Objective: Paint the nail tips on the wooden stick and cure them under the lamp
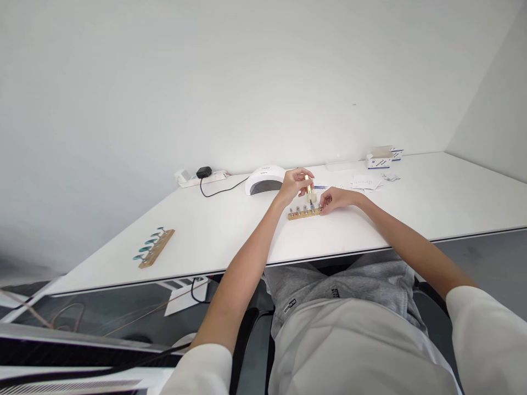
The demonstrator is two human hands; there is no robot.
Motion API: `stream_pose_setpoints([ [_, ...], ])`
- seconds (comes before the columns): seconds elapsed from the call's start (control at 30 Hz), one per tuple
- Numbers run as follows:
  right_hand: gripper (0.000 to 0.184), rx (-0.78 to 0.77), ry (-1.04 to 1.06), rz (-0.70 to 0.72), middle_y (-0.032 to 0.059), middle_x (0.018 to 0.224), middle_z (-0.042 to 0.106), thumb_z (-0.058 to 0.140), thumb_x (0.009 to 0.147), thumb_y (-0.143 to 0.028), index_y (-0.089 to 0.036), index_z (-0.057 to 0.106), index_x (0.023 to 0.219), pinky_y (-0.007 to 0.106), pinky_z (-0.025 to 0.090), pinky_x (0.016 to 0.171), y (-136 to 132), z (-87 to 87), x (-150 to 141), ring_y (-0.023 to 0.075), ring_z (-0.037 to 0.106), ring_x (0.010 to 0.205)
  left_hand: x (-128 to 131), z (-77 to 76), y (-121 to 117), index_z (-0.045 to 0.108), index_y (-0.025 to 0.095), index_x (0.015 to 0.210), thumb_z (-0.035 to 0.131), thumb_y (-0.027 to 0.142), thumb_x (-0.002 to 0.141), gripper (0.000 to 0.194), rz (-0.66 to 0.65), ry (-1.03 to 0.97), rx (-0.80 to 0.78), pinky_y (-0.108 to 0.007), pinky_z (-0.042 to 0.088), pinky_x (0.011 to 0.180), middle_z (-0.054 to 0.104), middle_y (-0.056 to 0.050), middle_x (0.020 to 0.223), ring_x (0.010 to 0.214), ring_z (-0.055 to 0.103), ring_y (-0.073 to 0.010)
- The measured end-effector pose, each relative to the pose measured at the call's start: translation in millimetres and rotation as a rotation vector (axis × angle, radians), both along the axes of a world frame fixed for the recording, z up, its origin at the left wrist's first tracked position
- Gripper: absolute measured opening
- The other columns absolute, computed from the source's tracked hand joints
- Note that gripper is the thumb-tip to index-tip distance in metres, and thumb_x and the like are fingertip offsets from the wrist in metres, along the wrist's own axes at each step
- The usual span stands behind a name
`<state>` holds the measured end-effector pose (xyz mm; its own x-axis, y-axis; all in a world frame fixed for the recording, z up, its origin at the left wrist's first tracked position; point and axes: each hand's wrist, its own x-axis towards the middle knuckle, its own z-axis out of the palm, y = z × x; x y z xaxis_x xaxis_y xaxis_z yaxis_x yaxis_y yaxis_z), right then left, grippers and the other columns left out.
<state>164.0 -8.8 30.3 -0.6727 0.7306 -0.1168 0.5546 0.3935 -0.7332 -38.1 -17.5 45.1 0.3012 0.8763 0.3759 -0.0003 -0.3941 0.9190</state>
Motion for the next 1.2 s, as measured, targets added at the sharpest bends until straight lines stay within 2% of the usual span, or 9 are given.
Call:
stream_pose_setpoints([
  [0.13,0.043,0.002,-0.009,0.008,0.0019,0.076,0.064,0.083,0.05,-0.049,-0.017,0.069,0.074,0.028,0.039,0.067,0.3,0.1,0.2,0.0161,0.054,0.073,-1.1,2.1,-2.8,0.06,0.013,0.076,0.072,0.022,0.067,0.017,-0.078,0.05,-0.021,-0.021,0.028,0.038,0.063,-0.002,0.059,0.038,0.043,-0.005],
  [0.3,0.042,0.002,-0.004,0.017,0.0005,0.074,0.063,0.083,0.051,-0.048,-0.018,0.069,0.075,0.028,0.038,0.066,3.6,-2.6,1.4,0.0153,0.053,0.072,0.0,2.3,-3.2,0.059,0.013,0.074,0.072,0.022,0.067,0.017,-0.106,0.06,-0.031,-0.021,0.027,0.038,0.063,-0.003,0.058,0.038,0.045,-0.006],
  [1.2,0.043,-0.015,0.016,0.02,0.001,0.076,0.065,0.082,0.049,-0.05,-0.017,0.069,0.074,0.029,0.038,0.068,0.3,-0.7,1.5,0.0152,0.054,0.072,3.8,-1.6,-1.3,0.058,0.013,0.07,0.073,0.018,0.065,0.016,-0.043,0.041,-0.017,-0.02,0.026,0.038,0.062,-0.003,0.057,0.04,0.048,-0.0068],
])
